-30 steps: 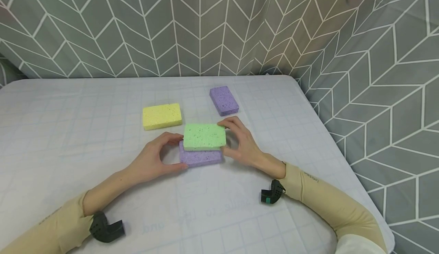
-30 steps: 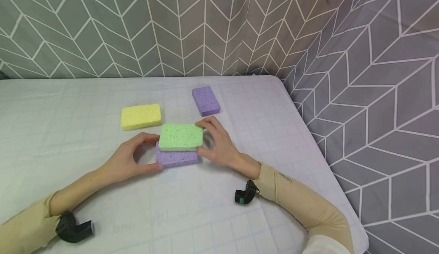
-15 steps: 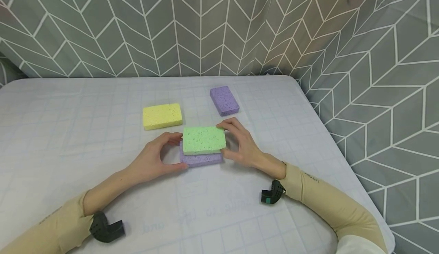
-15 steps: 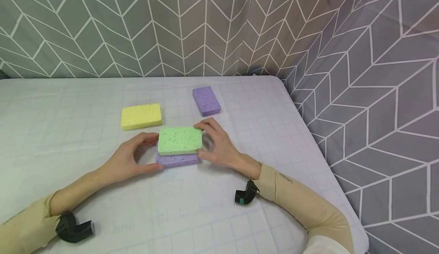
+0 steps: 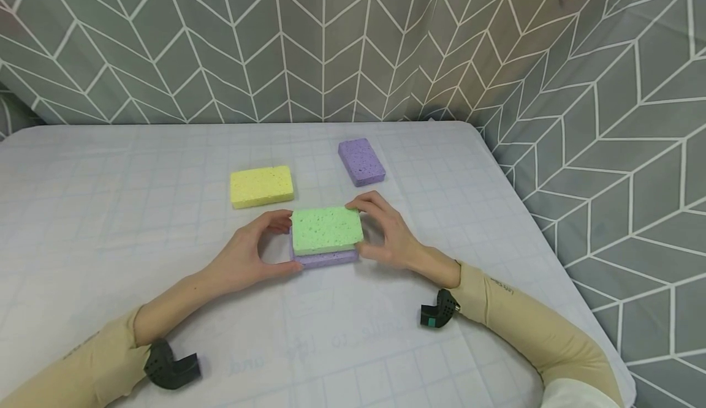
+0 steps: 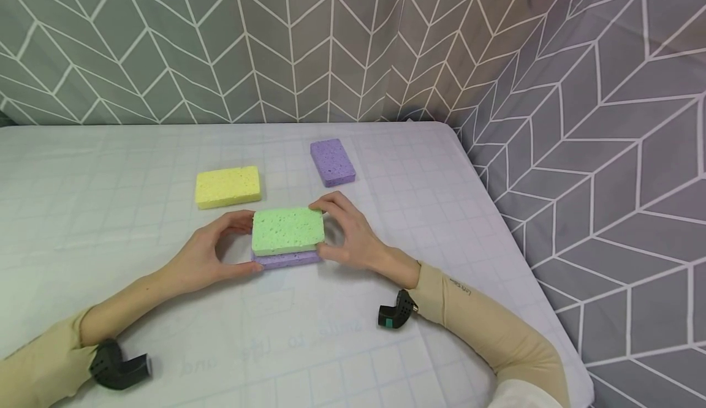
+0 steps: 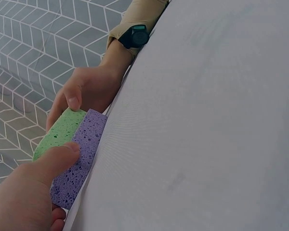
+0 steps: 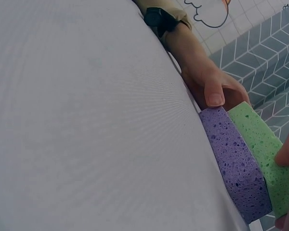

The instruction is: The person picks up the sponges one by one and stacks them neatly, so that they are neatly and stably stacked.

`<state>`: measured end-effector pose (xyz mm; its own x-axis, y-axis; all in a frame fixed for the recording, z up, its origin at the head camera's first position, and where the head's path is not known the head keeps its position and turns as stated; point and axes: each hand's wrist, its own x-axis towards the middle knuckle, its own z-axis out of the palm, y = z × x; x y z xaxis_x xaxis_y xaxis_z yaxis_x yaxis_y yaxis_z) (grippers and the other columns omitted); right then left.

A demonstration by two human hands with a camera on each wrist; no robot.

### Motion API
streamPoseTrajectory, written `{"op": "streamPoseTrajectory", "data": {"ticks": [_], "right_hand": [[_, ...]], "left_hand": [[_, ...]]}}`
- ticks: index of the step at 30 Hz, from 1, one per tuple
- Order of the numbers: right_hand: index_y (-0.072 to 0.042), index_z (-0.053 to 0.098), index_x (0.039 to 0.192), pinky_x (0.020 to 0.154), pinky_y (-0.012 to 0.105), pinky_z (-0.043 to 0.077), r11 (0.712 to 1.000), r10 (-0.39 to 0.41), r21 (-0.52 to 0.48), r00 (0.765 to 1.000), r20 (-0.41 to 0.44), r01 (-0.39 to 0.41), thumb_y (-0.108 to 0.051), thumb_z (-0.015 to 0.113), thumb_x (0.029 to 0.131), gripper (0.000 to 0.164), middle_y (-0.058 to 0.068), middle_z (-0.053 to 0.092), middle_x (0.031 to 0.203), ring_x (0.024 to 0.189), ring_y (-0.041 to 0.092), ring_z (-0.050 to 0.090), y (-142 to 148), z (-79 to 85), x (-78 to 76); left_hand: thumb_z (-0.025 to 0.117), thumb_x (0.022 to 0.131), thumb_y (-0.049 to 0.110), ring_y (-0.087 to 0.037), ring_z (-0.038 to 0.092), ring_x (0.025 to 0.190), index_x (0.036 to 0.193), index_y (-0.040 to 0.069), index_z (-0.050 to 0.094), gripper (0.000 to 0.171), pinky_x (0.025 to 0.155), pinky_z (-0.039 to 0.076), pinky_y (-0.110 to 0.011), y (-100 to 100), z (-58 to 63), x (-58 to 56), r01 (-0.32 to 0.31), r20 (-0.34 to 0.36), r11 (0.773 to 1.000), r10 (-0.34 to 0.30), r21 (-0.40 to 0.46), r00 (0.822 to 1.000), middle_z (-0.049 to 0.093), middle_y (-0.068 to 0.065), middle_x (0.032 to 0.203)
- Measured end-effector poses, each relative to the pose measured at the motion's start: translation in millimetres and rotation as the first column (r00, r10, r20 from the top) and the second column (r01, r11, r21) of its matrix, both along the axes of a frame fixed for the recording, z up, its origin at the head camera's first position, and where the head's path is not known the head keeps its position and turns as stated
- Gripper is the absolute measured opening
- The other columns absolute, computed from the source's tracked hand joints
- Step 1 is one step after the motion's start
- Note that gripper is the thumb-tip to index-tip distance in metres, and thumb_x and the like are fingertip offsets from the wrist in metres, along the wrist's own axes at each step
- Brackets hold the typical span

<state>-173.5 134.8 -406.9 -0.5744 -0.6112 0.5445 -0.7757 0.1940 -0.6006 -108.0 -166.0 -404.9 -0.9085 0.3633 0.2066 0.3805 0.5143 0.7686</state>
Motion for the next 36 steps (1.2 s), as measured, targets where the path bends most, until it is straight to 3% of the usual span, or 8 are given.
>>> {"op": "streamPoseTrajectory", "data": {"ticks": [22, 36], "right_hand": [[-0.002, 0.055, 0.133, 0.106, 0.037, 0.046, 0.996, 0.071, 0.048, 0.997, -0.003, -0.071, -0.022, 0.066, 0.074, 0.064, 0.013, 0.053, 0.126, 0.116, 0.024, 0.053, 1.1, 0.2, -0.6], [0.001, 0.048, 0.139, 0.109, 0.037, 0.042, 0.987, 0.129, 0.092, 0.991, 0.027, -0.131, -0.021, 0.066, 0.078, 0.067, 0.013, 0.048, 0.132, 0.122, 0.024, 0.048, 0.9, 1.4, -1.5]], "left_hand": [[0.089, 0.074, 0.039, -0.009, 0.057, 0.117, 0.139, 0.020, 0.051, 0.078, 0.105, 0.045, -0.025, -0.1, -1.4, -0.6, 0.023, -0.016, 1.000, -0.023, -0.002, 1.000, 0.062, 0.010, 0.126], [0.089, 0.074, 0.042, -0.009, 0.057, 0.117, 0.136, 0.018, 0.053, 0.076, 0.104, 0.048, -0.031, -0.8, 0.4, 0.3, 0.012, -0.022, 0.999, -0.013, -0.048, 1.000, 0.061, 0.011, 0.127]]}}
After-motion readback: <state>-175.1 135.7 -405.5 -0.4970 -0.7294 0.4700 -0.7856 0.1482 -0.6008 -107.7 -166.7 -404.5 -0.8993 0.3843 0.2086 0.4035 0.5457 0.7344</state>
